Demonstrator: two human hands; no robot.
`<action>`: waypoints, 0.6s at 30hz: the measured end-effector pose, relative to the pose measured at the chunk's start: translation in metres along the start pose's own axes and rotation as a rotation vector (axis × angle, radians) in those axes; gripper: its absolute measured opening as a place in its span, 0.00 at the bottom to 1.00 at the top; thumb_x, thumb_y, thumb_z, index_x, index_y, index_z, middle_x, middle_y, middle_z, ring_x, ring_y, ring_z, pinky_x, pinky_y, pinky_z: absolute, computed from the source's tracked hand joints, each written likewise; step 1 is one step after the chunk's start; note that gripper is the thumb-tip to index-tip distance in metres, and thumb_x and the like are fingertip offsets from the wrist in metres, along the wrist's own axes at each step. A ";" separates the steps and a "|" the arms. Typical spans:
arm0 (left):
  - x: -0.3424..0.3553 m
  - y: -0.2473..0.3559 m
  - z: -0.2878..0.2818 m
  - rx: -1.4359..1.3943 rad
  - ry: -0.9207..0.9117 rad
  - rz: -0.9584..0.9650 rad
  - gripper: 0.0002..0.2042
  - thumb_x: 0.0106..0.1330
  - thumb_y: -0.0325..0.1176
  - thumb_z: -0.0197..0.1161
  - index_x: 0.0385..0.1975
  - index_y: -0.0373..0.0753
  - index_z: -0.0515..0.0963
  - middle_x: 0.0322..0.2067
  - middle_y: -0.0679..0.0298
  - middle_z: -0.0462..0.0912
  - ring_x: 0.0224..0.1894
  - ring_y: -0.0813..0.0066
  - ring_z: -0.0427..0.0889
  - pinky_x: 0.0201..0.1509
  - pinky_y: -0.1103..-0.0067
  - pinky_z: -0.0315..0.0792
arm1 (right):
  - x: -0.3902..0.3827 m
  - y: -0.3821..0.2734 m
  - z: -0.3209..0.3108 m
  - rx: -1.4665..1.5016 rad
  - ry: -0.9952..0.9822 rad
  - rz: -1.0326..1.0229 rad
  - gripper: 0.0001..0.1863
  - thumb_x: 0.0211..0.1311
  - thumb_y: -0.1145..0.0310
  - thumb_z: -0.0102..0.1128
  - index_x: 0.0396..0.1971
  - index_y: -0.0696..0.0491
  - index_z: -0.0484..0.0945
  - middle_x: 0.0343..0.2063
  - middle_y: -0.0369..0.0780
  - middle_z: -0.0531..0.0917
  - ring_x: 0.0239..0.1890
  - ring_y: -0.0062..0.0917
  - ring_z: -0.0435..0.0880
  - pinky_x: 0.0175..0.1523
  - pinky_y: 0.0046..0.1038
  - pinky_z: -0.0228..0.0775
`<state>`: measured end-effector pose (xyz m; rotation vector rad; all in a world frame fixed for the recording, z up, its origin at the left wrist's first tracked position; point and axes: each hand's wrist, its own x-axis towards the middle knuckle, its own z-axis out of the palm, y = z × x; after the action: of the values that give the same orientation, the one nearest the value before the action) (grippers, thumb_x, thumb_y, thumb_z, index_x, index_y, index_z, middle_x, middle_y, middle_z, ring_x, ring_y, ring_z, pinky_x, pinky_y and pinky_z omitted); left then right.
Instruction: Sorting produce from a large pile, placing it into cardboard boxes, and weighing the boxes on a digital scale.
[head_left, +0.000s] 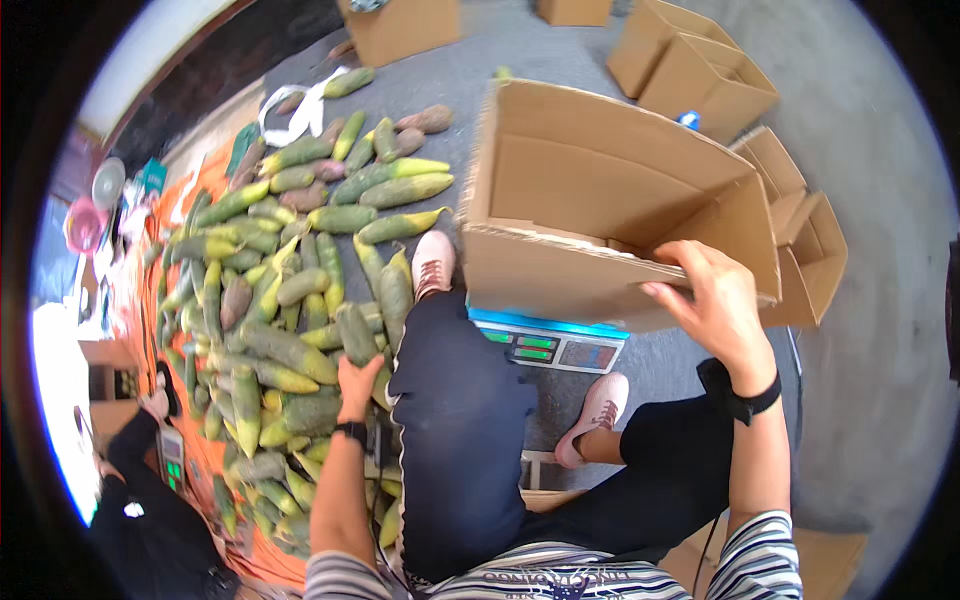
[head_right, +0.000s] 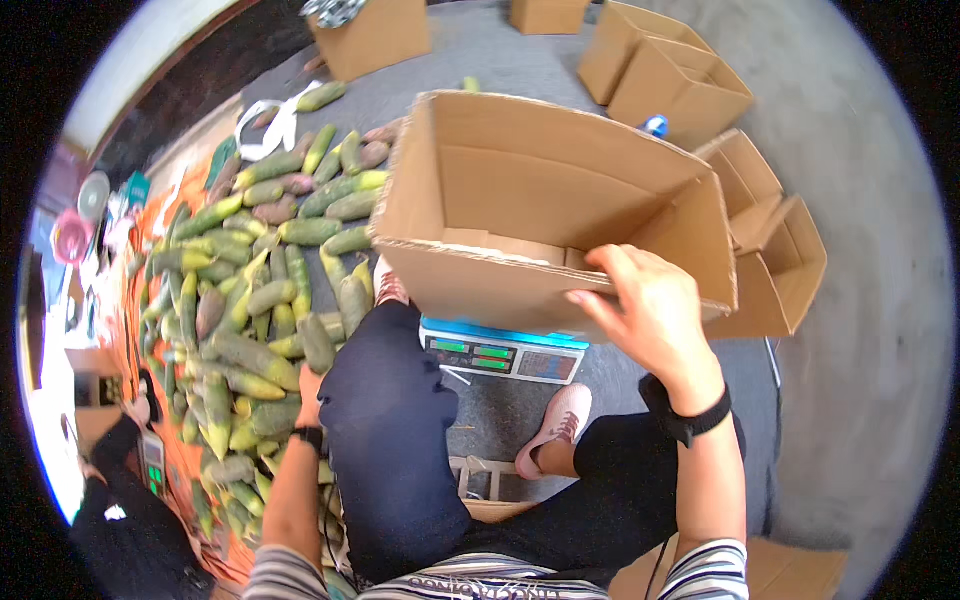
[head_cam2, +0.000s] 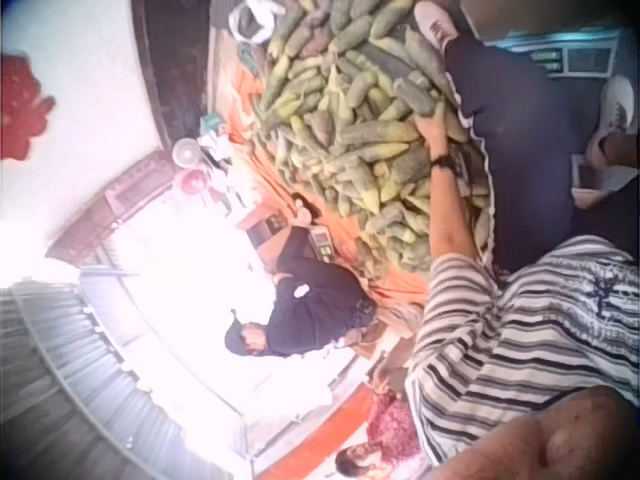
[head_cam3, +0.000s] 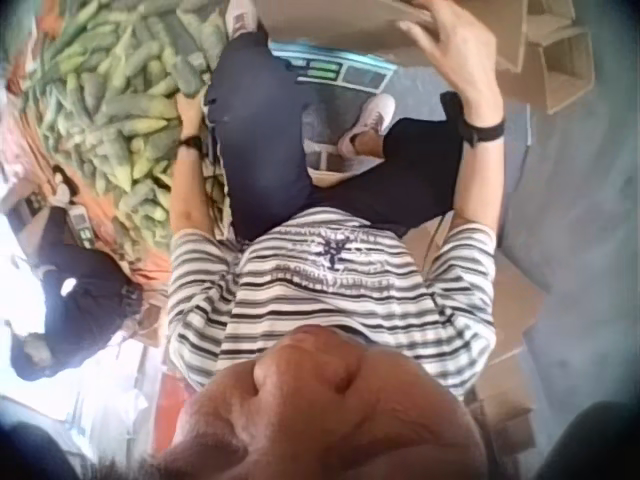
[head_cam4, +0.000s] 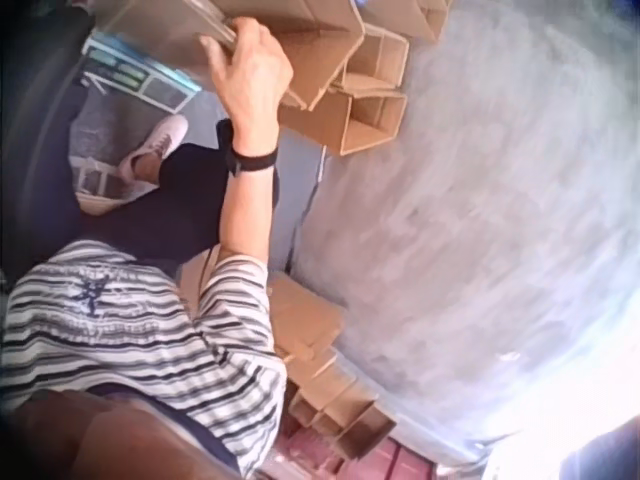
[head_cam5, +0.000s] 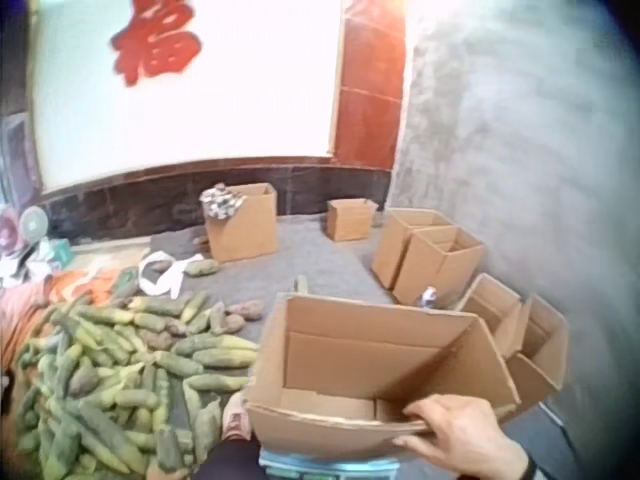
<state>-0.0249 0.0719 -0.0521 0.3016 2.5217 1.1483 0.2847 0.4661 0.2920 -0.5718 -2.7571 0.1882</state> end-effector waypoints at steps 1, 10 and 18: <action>-0.012 0.000 -0.006 -0.085 -0.003 0.050 0.32 0.46 0.43 0.79 0.43 0.26 0.73 0.42 0.44 0.81 0.45 0.56 0.81 0.51 0.69 0.74 | -0.001 0.001 0.002 -0.001 0.025 0.032 0.18 0.52 0.58 0.70 0.37 0.54 0.77 0.31 0.42 0.83 0.35 0.38 0.84 0.40 0.34 0.75; -0.077 0.242 -0.089 -0.345 0.169 0.515 0.25 0.60 0.31 0.71 0.53 0.30 0.69 0.47 0.58 0.77 0.48 0.70 0.75 0.56 0.74 0.69 | -0.020 0.007 0.005 0.012 0.049 -0.033 0.17 0.53 0.56 0.68 0.30 0.53 0.74 0.25 0.41 0.81 0.32 0.36 0.84 0.37 0.35 0.76; -0.116 0.464 -0.072 -0.387 -0.234 0.924 0.27 0.59 0.25 0.66 0.59 0.27 0.66 0.55 0.53 0.76 0.56 0.67 0.77 0.62 0.70 0.70 | -0.034 0.010 0.011 0.047 0.043 -0.059 0.16 0.51 0.60 0.68 0.27 0.54 0.73 0.24 0.41 0.81 0.32 0.37 0.84 0.38 0.36 0.76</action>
<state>0.0745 0.2847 0.3711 1.4801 1.8795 1.7325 0.3142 0.4610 0.2698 -0.4754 -2.7165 0.2240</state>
